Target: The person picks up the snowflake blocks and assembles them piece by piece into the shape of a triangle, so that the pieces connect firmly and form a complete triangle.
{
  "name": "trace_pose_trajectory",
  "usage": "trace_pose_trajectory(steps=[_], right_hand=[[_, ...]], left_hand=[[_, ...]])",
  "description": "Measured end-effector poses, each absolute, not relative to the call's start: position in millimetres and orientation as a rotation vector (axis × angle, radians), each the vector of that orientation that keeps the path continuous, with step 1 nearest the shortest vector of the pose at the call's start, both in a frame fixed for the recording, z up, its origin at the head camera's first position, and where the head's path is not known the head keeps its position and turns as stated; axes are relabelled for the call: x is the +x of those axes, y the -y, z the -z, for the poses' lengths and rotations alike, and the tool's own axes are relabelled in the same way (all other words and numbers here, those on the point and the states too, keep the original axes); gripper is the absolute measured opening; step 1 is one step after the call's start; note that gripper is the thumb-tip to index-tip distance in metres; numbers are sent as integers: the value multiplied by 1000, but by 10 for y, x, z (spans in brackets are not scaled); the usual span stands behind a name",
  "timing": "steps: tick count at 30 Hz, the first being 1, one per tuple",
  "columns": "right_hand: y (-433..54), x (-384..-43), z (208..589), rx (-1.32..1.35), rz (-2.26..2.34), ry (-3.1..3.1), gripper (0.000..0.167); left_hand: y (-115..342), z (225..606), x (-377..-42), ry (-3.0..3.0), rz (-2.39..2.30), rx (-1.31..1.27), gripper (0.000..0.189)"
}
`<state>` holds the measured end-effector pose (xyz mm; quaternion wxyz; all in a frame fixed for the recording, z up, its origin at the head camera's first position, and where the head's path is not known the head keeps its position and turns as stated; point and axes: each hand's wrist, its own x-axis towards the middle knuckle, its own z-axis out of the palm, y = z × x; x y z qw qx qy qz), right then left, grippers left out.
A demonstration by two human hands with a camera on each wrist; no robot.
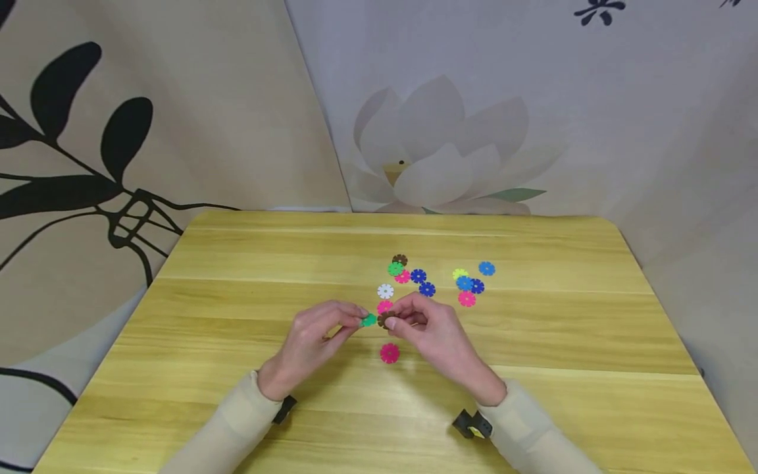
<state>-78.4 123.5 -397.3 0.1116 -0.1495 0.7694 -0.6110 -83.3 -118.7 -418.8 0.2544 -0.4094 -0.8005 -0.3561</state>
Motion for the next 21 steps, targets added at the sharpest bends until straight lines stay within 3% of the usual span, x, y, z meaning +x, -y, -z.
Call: trace_pose_trajectory(steps=[21], right_hand=[[-1223,-799,3981,-436,1886,-2164,10]], left_hand=[[1066,4184,-830,2070,921,-1140,26]])
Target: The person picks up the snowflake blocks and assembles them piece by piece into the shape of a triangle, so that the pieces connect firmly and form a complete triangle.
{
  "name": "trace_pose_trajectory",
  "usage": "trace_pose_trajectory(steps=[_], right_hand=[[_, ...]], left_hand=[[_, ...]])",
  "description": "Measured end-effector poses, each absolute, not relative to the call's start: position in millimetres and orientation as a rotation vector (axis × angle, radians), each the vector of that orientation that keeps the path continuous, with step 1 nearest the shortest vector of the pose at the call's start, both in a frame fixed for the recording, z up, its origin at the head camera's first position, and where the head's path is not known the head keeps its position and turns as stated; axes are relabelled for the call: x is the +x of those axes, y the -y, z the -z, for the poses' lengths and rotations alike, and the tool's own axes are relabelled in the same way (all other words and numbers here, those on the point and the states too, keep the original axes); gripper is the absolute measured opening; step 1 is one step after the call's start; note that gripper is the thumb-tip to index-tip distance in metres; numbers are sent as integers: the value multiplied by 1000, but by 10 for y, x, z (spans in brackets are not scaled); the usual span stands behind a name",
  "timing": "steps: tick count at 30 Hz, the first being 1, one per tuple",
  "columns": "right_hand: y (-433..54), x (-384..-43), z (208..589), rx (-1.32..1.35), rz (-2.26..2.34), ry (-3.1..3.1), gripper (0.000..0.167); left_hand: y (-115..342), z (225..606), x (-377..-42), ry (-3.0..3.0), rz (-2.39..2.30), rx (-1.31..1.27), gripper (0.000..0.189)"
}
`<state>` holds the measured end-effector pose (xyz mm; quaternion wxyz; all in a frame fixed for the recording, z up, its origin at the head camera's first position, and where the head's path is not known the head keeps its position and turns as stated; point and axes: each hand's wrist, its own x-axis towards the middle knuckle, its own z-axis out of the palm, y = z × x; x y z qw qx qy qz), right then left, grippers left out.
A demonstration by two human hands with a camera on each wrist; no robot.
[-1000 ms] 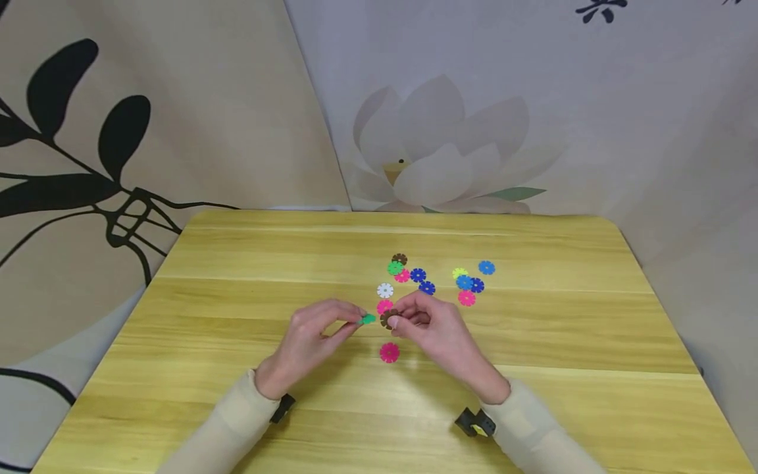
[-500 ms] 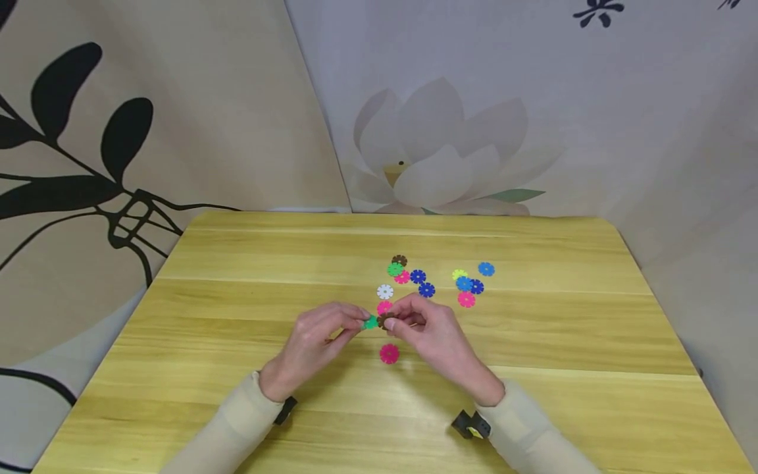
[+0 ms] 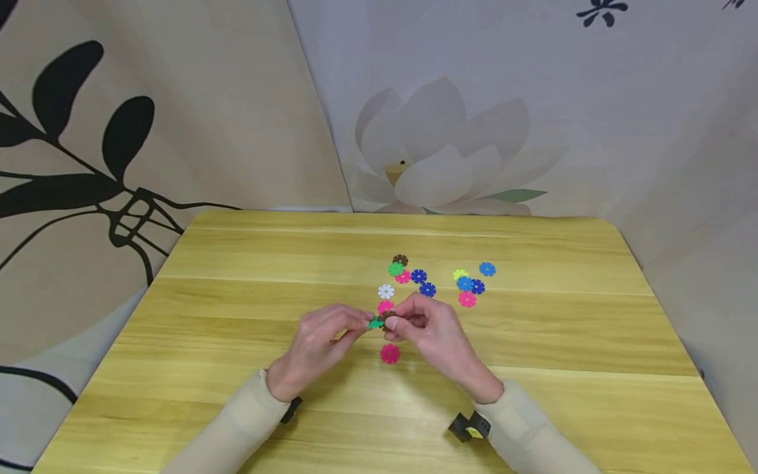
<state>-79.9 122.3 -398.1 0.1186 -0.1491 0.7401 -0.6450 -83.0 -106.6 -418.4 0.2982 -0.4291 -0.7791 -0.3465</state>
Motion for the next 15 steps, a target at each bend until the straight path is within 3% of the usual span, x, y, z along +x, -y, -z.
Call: trace_pose_trajectory(steps=[15], right_hand=[[-1238,-826,4011,-366,1833,-2203,20]], left_hand=[[1084,4171,-852,2207,874,-1138,29]])
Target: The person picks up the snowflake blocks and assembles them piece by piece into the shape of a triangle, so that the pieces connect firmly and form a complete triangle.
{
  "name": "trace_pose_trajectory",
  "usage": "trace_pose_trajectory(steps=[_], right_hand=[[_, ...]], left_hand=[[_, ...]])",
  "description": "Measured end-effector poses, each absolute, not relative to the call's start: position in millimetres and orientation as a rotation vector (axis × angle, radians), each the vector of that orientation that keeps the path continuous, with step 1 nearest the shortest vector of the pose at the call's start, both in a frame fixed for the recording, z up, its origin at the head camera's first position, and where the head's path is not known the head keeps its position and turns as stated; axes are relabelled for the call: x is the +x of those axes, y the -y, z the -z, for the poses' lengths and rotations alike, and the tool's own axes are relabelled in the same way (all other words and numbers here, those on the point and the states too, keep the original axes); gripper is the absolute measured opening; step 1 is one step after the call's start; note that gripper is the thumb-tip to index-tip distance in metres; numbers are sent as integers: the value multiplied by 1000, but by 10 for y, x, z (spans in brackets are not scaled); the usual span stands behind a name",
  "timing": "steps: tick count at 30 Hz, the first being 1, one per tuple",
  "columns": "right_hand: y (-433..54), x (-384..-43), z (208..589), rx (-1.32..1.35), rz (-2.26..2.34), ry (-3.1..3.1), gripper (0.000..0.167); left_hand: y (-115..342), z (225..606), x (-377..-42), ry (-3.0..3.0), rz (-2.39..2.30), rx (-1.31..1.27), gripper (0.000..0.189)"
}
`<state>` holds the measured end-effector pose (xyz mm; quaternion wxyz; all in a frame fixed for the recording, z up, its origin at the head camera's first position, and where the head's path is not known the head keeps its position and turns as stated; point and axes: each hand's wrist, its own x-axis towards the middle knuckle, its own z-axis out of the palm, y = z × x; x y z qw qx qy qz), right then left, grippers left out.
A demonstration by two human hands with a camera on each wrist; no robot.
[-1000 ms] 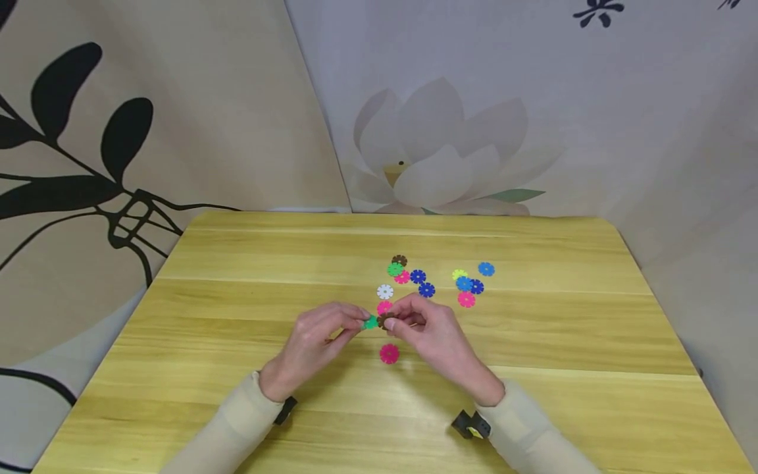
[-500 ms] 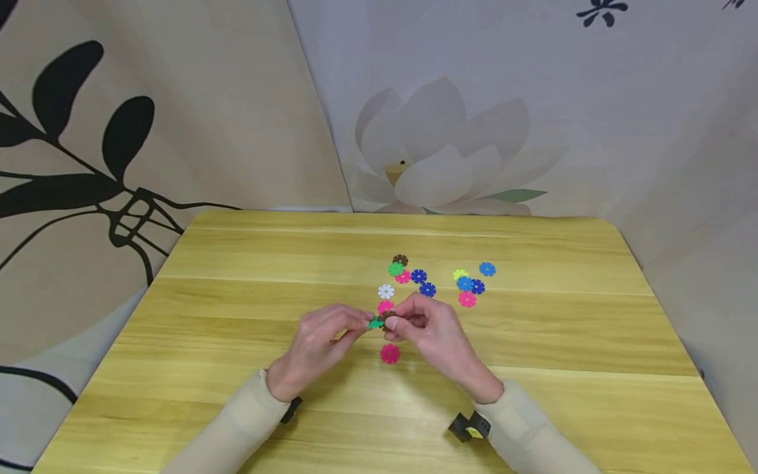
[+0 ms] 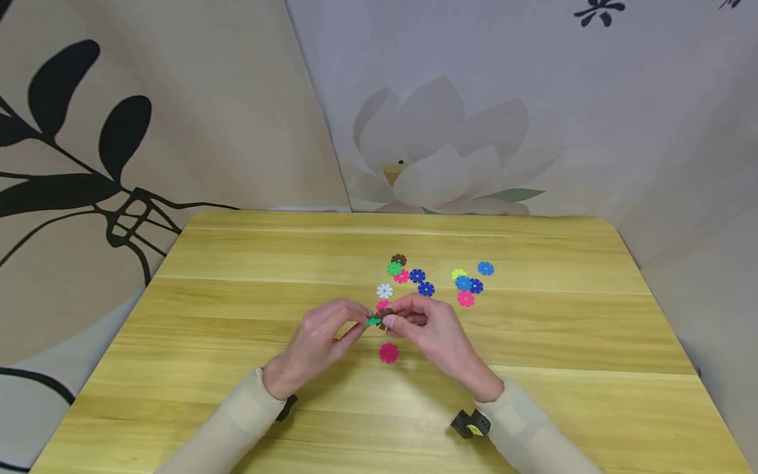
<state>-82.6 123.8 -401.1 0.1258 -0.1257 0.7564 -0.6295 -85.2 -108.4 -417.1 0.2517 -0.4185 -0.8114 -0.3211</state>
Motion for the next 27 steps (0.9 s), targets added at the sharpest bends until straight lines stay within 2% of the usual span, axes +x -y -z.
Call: trace_pose_trajectory(steps=[8,12,18,27], right_hand=[[-1353,-866,4141,-542,1574,-2432,22],[-1402,-907,4196,-751,1315,-2443,19],[-1372,-956,4274,-1075,946,-2495,27],[-1238,-951,4380,-1157,783,-2551,32]], left_hand=[[1192,4197,-868,2462,1045,-952,20],[1266,4227,-905,2587,1142,-845,18],[1326,4243,-958,2688,1250,-734,17],[1346,4268,-969,2727,1413,-638,16]])
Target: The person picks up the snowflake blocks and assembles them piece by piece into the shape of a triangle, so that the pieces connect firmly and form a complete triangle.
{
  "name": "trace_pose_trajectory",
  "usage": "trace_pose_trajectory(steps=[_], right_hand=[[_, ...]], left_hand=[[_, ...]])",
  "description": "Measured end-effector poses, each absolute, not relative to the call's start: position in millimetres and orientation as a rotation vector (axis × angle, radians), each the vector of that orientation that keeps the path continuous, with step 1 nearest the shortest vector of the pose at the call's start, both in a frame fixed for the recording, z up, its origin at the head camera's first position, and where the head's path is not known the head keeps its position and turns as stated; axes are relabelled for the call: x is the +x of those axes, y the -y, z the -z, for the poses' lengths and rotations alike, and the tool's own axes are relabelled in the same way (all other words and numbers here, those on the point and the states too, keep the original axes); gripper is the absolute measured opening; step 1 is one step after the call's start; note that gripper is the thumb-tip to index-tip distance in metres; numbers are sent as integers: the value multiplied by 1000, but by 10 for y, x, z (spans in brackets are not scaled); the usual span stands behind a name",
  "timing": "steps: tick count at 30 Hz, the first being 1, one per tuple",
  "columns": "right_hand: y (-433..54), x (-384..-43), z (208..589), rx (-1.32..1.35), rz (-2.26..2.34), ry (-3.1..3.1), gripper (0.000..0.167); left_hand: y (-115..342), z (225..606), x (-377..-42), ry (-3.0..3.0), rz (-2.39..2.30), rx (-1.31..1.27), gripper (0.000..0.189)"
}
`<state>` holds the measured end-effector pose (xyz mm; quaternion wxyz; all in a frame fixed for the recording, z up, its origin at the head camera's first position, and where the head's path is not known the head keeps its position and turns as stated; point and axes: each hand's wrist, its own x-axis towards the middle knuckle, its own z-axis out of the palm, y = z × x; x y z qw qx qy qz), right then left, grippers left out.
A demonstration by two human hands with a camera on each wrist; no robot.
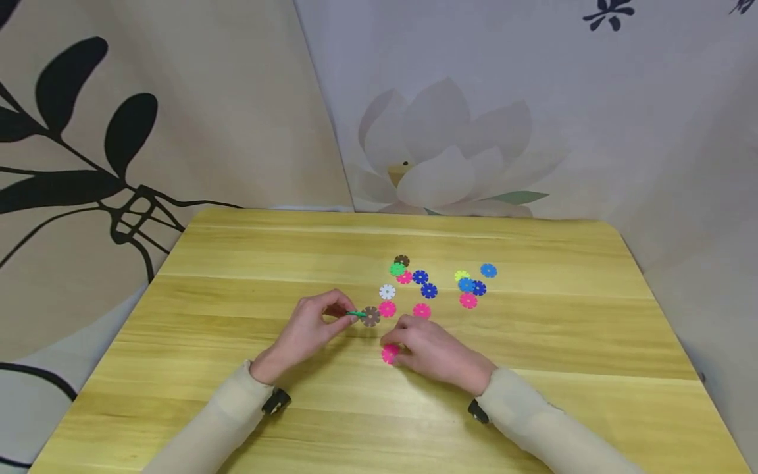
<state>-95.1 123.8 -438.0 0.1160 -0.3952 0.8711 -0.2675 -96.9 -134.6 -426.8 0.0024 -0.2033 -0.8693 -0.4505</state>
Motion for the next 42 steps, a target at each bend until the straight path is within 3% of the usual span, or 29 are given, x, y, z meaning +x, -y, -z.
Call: trace_pose_trajectory(steps=[8,16,42], right_hand=[[-1220,-909,4419,-1093,739,-2585,23],[-1242,-924,4360,-926,985,-2463,16],[-1289,-949,4124,-682,1509,-2550,8]], left_hand=[[1337,4261,-975,2680,1518,-623,16],[1324,4248,-961,2661,1590,-585,14],[1295,4235,-904,2623,1726,-463,11]])
